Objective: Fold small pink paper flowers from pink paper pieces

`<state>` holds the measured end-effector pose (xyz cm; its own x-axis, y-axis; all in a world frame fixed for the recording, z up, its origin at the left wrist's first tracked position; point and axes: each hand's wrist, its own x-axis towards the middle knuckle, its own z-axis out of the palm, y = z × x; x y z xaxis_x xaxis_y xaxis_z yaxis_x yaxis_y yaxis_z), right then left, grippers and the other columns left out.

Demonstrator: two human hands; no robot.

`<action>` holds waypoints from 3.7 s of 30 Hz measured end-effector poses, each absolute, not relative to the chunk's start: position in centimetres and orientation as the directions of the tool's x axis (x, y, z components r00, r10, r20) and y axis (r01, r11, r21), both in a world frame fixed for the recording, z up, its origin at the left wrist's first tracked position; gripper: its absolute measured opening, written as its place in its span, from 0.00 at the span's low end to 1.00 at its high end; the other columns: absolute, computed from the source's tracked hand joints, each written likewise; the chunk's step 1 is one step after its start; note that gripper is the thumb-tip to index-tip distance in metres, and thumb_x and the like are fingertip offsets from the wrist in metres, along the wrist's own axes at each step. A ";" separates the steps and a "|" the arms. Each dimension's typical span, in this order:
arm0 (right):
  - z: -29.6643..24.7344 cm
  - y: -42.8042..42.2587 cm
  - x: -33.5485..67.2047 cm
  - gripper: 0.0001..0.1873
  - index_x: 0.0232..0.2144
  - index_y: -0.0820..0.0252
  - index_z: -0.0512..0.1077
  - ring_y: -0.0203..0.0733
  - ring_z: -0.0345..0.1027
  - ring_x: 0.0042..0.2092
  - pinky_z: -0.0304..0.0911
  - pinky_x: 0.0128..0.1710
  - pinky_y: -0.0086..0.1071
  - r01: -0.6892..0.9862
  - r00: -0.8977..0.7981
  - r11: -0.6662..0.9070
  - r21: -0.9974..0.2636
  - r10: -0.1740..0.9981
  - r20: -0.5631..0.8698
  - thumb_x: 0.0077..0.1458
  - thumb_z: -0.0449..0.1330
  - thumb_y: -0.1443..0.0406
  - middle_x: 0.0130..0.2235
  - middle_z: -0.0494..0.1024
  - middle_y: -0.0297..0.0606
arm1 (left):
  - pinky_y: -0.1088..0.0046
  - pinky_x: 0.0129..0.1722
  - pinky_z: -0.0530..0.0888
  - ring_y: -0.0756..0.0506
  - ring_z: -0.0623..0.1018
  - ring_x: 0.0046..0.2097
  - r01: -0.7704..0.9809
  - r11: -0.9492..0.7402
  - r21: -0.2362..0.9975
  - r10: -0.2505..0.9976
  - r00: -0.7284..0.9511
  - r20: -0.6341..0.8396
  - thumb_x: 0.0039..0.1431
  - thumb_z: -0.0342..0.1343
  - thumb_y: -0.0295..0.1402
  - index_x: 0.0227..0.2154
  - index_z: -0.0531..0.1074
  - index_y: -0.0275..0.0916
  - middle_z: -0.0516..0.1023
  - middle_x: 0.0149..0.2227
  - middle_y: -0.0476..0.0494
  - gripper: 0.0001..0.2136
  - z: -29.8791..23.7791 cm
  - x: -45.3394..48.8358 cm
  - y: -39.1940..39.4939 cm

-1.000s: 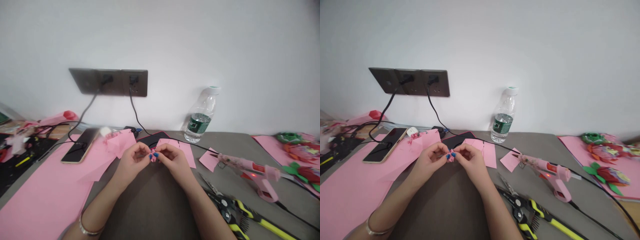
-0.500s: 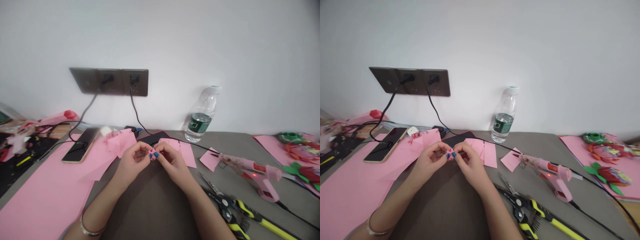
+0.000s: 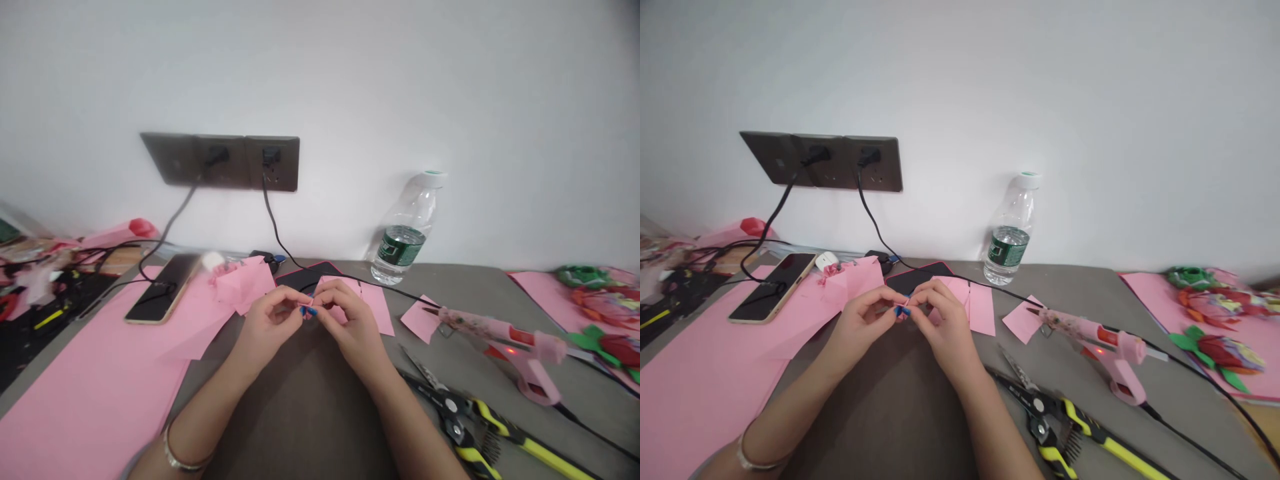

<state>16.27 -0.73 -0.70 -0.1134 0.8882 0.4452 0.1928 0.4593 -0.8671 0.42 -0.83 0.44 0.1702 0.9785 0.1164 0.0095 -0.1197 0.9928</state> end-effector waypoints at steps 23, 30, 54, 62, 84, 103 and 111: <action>-1.1 -0.6 16.4 0.03 0.29 0.56 0.73 0.42 0.67 0.34 0.61 0.34 0.35 0.093 -0.058 0.335 -0.938 0.942 0.331 0.53 0.64 0.64 0.31 0.75 0.35 | 0.73 0.37 0.74 0.47 0.76 0.39 0.079 -0.119 0.990 0.978 0.183 0.103 0.56 0.57 0.29 0.33 0.76 0.39 0.77 0.35 0.46 0.04 0.2 0.2 -0.8; -0.9 -0.7 16.3 0.06 0.28 0.57 0.68 0.40 0.65 0.34 0.58 0.33 0.33 0.253 -0.131 0.421 -0.871 0.907 0.400 0.58 0.58 0.68 0.31 0.72 0.35 | 0.74 0.39 0.74 0.49 0.75 0.37 0.096 -0.168 0.981 0.972 0.184 0.148 0.56 0.56 0.28 0.31 0.73 0.38 0.75 0.33 0.48 0.02 0.3 0.2 -0.9; -1.1 -0.8 16.0 0.05 0.31 0.57 0.71 0.43 0.65 0.38 0.59 0.36 0.34 0.127 -0.113 0.396 -0.909 0.917 0.383 0.60 0.58 0.65 0.35 0.71 0.38 | 0.72 0.40 0.76 0.47 0.79 0.37 -0.040 -0.035 0.999 0.992 0.120 0.039 0.51 0.64 0.31 0.32 0.80 0.39 0.82 0.34 0.46 0.04 -0.1 0.0 -0.5; -1.3 -0.7 16.1 0.06 0.31 0.57 0.71 0.42 0.65 0.37 0.59 0.36 0.34 0.074 -0.129 0.317 -0.945 0.943 0.307 0.60 0.58 0.62 0.35 0.71 0.38 | 0.74 0.37 0.76 0.47 0.78 0.36 0.044 -0.088 0.995 0.993 0.080 0.084 0.51 0.63 0.32 0.29 0.78 0.38 0.80 0.31 0.47 0.04 0.1 0.1 -0.7; -1.1 -0.6 16.2 0.12 0.34 0.56 0.71 0.40 0.67 0.34 0.63 0.35 0.34 -0.057 -0.198 0.153 -0.987 0.967 0.161 0.56 0.62 0.54 0.33 0.73 0.35 | 0.76 0.28 0.70 0.50 0.73 0.29 0.114 -0.077 0.990 0.977 0.209 0.051 0.55 0.61 0.35 0.27 0.76 0.37 0.75 0.27 0.48 0.07 0.9 -0.3 -0.7; -0.7 -0.7 16.7 0.15 0.28 0.59 0.72 0.40 0.67 0.36 0.63 0.37 0.34 0.021 -0.268 0.113 -0.993 0.958 0.104 0.55 0.63 0.53 0.32 0.73 0.35 | 0.74 0.32 0.68 0.48 0.73 0.31 0.146 -0.085 0.986 0.966 0.256 0.045 0.58 0.58 0.37 0.25 0.74 0.37 0.76 0.27 0.48 0.10 0.9 -0.5 -0.5; -1.0 -0.8 16.4 0.13 0.30 0.58 0.71 0.41 0.68 0.34 0.62 0.35 0.34 0.046 -0.201 0.161 -0.986 0.968 0.149 0.57 0.62 0.54 0.32 0.75 0.37 | 0.75 0.31 0.67 0.49 0.72 0.30 0.173 -0.140 0.975 0.985 0.128 0.119 0.57 0.58 0.37 0.27 0.73 0.38 0.73 0.26 0.50 0.08 0.7 -0.6 -0.3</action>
